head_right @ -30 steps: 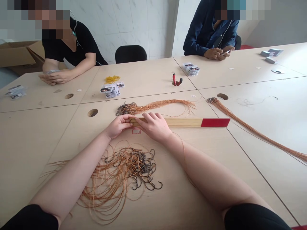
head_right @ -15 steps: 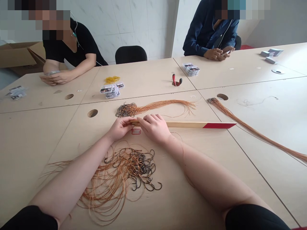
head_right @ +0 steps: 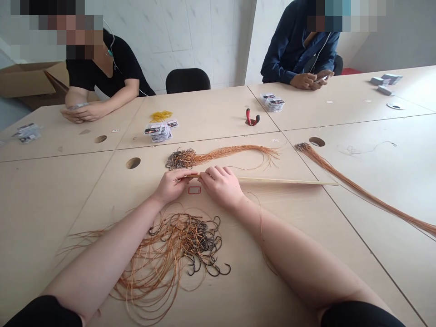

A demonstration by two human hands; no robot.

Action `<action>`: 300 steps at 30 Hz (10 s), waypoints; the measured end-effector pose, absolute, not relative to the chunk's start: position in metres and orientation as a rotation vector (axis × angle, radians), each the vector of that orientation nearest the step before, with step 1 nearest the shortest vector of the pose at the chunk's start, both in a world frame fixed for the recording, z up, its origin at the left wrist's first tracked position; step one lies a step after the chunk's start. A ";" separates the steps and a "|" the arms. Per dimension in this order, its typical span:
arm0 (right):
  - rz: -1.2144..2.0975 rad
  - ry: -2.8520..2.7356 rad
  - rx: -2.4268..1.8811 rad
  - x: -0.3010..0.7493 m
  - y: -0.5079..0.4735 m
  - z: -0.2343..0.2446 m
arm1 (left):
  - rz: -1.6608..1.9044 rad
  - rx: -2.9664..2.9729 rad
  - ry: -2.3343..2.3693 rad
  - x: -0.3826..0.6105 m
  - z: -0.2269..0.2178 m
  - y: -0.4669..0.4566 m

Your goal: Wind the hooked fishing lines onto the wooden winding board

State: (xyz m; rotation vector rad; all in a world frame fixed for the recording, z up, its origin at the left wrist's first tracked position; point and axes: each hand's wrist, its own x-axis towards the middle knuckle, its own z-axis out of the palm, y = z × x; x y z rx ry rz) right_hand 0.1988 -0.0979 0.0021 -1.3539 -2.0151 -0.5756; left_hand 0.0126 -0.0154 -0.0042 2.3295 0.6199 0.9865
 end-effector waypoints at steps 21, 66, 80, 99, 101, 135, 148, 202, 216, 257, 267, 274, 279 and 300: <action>-0.523 -2.097 -1.411 0.201 -0.095 0.002 | 0.758 2.298 0.729 0.011 -0.001 -0.020; -0.442 -2.026 -1.319 0.201 -0.099 0.004 | 1.264 2.548 0.515 0.011 0.003 -0.017; -0.308 -1.984 -1.377 0.200 -0.098 0.001 | 1.043 2.531 0.535 0.013 0.000 -0.015; -0.246 -1.962 -1.318 0.201 -0.097 0.000 | 0.670 2.092 0.743 0.013 0.012 -0.030; -0.230 -2.000 -1.281 0.202 -0.096 0.000 | 0.593 1.923 0.742 0.014 0.015 -0.032; -0.153 -2.226 -1.333 0.205 -0.096 0.003 | 0.456 1.435 0.791 0.012 0.015 -0.012; -0.337 -2.410 -1.358 0.204 -0.095 0.003 | 0.564 1.344 0.883 0.016 0.019 -0.013; -0.343 -2.399 -1.291 0.219 -0.088 -0.004 | 0.548 1.067 0.847 0.027 0.022 -0.029; -0.496 -2.370 -1.181 0.217 -0.089 -0.007 | 0.497 1.041 0.730 0.020 0.015 -0.022; -0.253 -2.265 -1.295 0.214 -0.092 -0.001 | 0.470 1.206 0.790 0.023 0.016 -0.024; -0.248 -2.263 -1.270 0.214 -0.092 -0.003 | 0.477 1.191 0.784 0.023 0.017 -0.025; -0.361 -2.218 -1.240 0.214 -0.093 -0.002 | 0.547 1.147 0.825 0.023 0.017 -0.025; -0.367 -2.196 -1.246 0.215 -0.092 -0.001 | 0.537 1.114 0.811 0.024 0.016 -0.025; -0.246 -2.175 -1.222 0.218 -0.088 -0.009 | 0.515 1.079 0.862 0.029 0.024 -0.031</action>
